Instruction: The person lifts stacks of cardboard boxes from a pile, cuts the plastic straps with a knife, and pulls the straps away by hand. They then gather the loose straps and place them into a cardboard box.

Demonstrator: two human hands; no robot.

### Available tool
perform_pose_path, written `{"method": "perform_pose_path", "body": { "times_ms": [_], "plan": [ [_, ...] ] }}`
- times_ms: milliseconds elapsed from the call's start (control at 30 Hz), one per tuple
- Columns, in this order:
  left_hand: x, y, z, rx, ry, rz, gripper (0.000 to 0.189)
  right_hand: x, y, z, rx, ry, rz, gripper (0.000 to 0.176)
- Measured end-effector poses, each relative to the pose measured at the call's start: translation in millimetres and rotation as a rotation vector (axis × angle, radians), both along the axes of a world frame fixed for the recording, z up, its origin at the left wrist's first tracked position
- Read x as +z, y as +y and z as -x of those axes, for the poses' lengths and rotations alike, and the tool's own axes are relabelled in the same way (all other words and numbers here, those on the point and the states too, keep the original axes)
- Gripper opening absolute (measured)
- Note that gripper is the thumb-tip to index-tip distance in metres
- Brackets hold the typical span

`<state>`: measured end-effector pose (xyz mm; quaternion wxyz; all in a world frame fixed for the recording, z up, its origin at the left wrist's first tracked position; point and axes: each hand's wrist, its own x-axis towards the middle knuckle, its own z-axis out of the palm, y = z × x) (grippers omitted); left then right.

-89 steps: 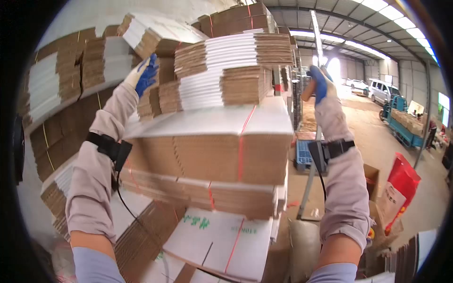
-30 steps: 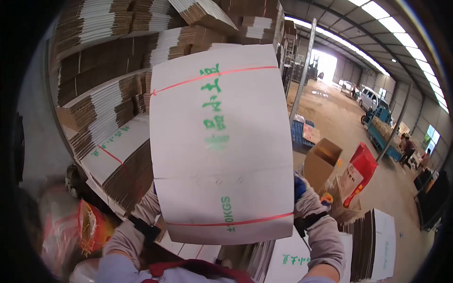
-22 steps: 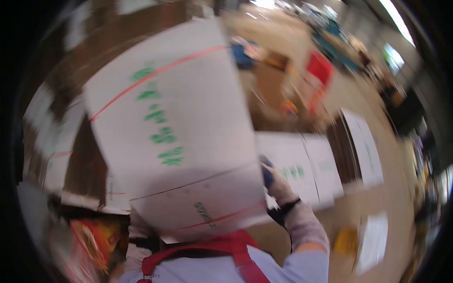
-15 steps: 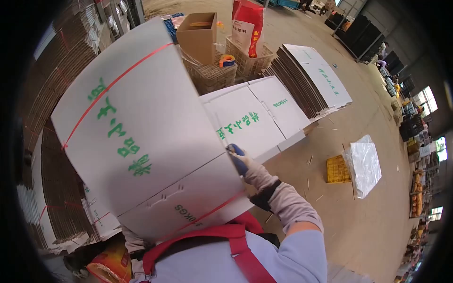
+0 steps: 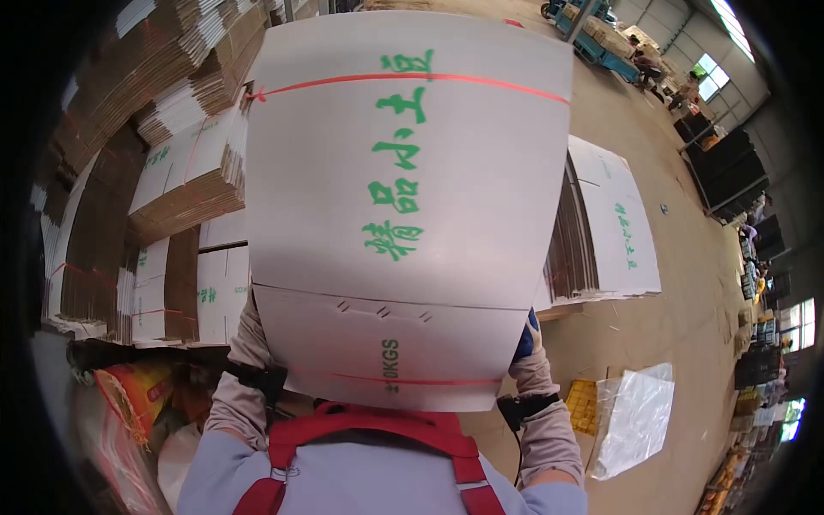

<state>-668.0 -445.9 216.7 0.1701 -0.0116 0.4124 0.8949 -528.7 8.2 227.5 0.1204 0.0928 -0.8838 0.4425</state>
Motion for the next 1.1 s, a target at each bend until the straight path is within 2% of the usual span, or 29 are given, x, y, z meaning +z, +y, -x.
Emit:
{"method": "perform_pose_path", "body": {
  "times_ms": [33, 67, 233, 300, 367, 400, 433, 467, 533, 600, 633, 667, 700, 733, 767, 800, 833, 867, 900, 933, 967, 1000, 1067, 1100],
  "plan": [
    [-3, 17, 11, -0.004, 0.000, -0.008, 0.031, -1, 16, 0, -0.041, -0.024, 0.142, 0.039],
    [-7, 30, 18, -0.005, -0.009, -0.010, 0.030, -4, 31, -1, -0.041, -0.027, 0.144, 0.039],
    [-29, 72, 34, -0.020, -0.058, -0.031, 0.029, -25, 92, 5, -0.129, -0.304, 1.118, 0.040],
    [-40, 89, 21, -0.021, -0.087, -0.056, 0.028, 3, 123, 24, -0.106, -0.429, 1.107, 0.042],
    [-51, 113, -12, -0.012, -0.130, -0.101, 0.028, 57, 150, 55, -0.108, -0.423, 1.066, 0.043],
    [-54, 127, -32, -0.011, -0.167, -0.116, 0.027, 92, 153, 88, -0.030, -0.316, 0.872, 0.042],
    [-58, 145, -58, -0.006, -0.218, -0.128, 0.027, 127, 153, 117, -0.117, -0.361, 0.715, 0.038],
    [-62, 163, -80, -0.001, -0.269, -0.134, 0.027, 153, 163, 152, -0.098, -0.334, 0.550, 0.033],
    [-67, 207, -123, 0.002, -0.362, -0.139, 0.026, 175, 186, 230, -0.074, -0.245, 0.255, 0.025],
    [-71, 227, -145, 0.025, -0.428, -0.112, 0.026, 149, 201, 299, -0.028, -0.053, 0.067, 0.019],
    [-72, 221, -150, 0.063, -0.502, -0.085, 0.025, 147, 179, 282, -0.198, -0.329, 0.065, 0.019],
    [-77, 204, -147, 0.121, -0.599, -0.065, 0.025, 121, 143, 256, -0.001, -0.002, -0.057, 0.019],
    [-63, 181, -137, 0.220, -0.751, -0.062, 0.013, 22, 163, 262, -0.085, 0.110, -0.166, 0.019],
    [-111, 133, -143, 0.366, -0.649, -0.095, 0.018, 33, 114, 207, 0.019, -0.196, 0.080, 0.021],
    [-159, 87, -150, 0.515, -0.543, -0.122, 0.023, -5, 95, 184, -0.132, -0.433, 0.135, 0.027],
    [-158, 62, -141, 0.813, -0.341, 0.083, 0.038, -62, 89, 167, -0.295, -0.568, 0.331, 0.037],
    [-154, 37, -131, 1.100, -0.162, 0.343, 0.056, -60, 56, 142, -0.332, -0.295, -0.011, 0.044],
    [-120, 28, -122, 0.893, -0.157, 0.590, 0.068, -79, 61, 138, -0.211, 0.089, -0.547, 0.043],
    [-129, 20, -107, 0.790, -0.003, 0.856, 0.073, -90, 62, 140, -0.250, -0.107, -0.354, 0.041],
    [-136, 16, -93, 0.660, 0.016, 0.998, 0.075, -99, 62, 137, -0.309, -0.307, -0.165, 0.038],
    [-121, 31, -75, 0.582, 0.109, 0.781, 0.072, -104, 64, 136, -0.266, -0.284, -0.155, 0.033],
    [-127, 32, -64, 0.428, 0.199, 1.165, 0.061, -85, 51, 130, -0.273, -0.291, -0.183, 0.033],
    [-130, 39, -47, 0.446, -0.164, 0.888, 0.050, -17, -7, 125, 0.019, -0.482, -0.265, 0.030],
    [-137, 35, -50, 0.455, -0.188, 0.881, 0.050, 0, -38, 120, 0.150, -0.544, -0.439, 0.031]
  ]
}}
